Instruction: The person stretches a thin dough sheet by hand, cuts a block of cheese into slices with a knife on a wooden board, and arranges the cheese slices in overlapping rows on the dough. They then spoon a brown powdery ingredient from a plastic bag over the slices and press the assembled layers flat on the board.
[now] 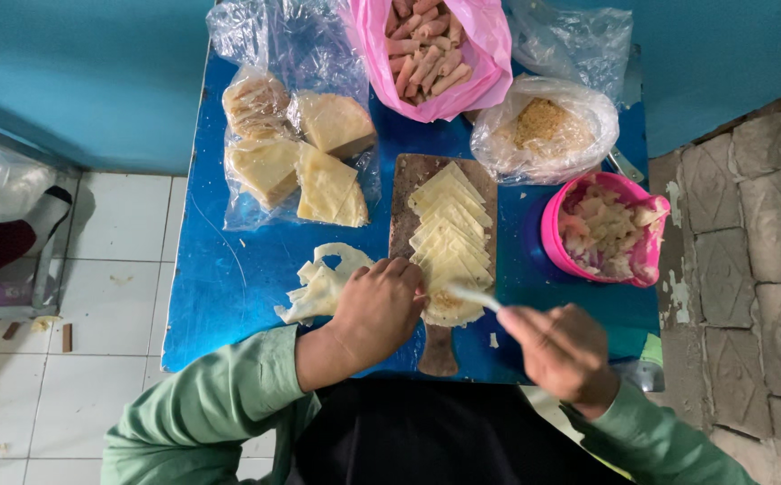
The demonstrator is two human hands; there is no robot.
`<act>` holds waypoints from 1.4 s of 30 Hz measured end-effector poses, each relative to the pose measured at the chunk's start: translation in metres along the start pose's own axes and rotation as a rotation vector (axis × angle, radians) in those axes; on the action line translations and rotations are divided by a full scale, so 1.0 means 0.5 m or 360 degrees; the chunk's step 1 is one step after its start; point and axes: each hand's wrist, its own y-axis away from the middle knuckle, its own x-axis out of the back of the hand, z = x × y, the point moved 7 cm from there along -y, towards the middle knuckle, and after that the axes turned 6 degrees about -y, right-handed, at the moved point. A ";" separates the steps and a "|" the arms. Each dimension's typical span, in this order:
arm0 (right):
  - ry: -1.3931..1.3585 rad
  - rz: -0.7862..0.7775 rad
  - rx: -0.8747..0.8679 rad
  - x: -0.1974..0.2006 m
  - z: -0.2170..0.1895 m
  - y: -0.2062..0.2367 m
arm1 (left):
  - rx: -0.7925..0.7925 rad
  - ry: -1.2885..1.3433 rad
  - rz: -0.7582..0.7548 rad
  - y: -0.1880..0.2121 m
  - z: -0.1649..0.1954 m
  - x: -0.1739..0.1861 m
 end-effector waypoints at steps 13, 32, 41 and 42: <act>0.0746 0.0207 -0.0531 0.019 0.214 -0.183 | -0.0261 0.0143 0.0231 -0.004 0.018 0.030; -0.0253 -0.0147 -0.1204 -0.115 0.047 0.053 | -0.0226 0.0589 0.0275 0.006 0.014 0.027; -0.0575 0.0158 -0.1235 -0.100 0.017 0.032 | -0.0406 0.0456 0.0306 0.012 0.028 0.018; -0.0558 0.0134 -0.1194 -0.099 0.013 0.024 | -0.0410 0.0433 0.0307 0.013 0.029 0.018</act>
